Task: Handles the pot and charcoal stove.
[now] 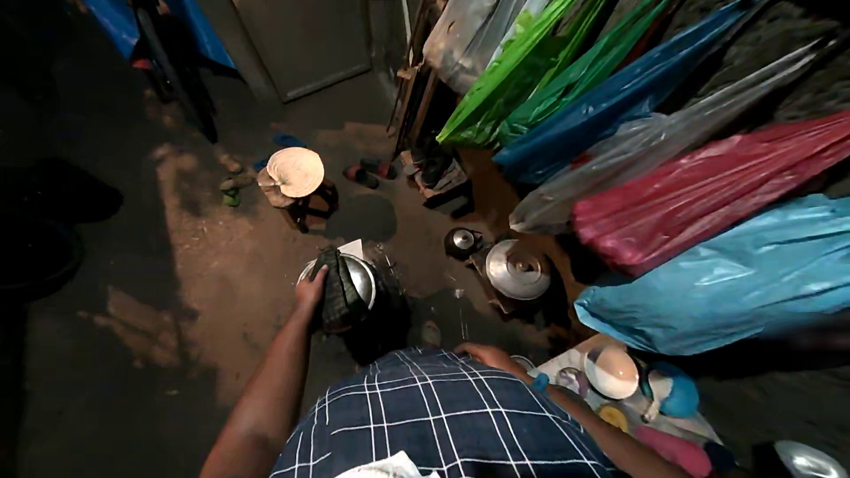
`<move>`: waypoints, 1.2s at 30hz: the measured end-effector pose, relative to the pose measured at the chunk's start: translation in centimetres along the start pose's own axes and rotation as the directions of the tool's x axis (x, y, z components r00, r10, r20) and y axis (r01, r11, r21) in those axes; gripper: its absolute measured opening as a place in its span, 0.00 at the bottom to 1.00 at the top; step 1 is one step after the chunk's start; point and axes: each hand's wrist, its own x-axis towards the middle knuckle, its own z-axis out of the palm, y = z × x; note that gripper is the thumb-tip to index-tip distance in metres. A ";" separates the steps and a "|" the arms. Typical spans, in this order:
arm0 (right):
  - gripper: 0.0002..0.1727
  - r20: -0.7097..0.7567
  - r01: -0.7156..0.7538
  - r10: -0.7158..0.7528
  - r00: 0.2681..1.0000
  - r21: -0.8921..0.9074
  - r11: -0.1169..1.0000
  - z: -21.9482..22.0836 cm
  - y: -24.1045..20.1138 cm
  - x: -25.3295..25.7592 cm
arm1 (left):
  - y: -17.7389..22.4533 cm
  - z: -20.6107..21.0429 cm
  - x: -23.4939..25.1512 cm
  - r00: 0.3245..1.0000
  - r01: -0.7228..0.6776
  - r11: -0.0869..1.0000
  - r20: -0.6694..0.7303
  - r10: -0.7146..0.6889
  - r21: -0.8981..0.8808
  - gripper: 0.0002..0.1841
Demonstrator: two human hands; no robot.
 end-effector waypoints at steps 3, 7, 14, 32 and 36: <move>0.18 -0.104 0.070 -0.044 0.994 0.263 0.962 1.7 2.7 0.6 | 0.1 -0.1 0.0 1.000 -0.014 1.000 0.003 0.014 0.021 0.35; 0.17 -0.043 -0.146 0.234 0.971 0.670 0.728 2.0 2.7 1.4 | 0.3 0.0 0.0 1.000 0.004 1.000 -0.002 -0.004 0.022 0.34; 0.20 0.076 0.005 -0.103 0.992 0.777 0.630 1.4 5.3 4.2 | -0.3 0.6 0.9 1.000 0.005 0.999 -0.019 -0.006 -0.034 0.34; 0.17 -0.313 0.284 -0.202 0.928 0.242 0.928 -9.8 -5.2 5.7 | -0.9 0.0 -0.8 0.999 -0.033 0.982 -0.022 0.029 -0.187 0.30; 0.23 -0.377 0.225 -0.083 0.922 0.351 0.909 -8.5 -4.1 4.8 | -1.1 -1.3 -2.7 0.999 -0.033 0.968 -0.031 0.026 -0.247 0.30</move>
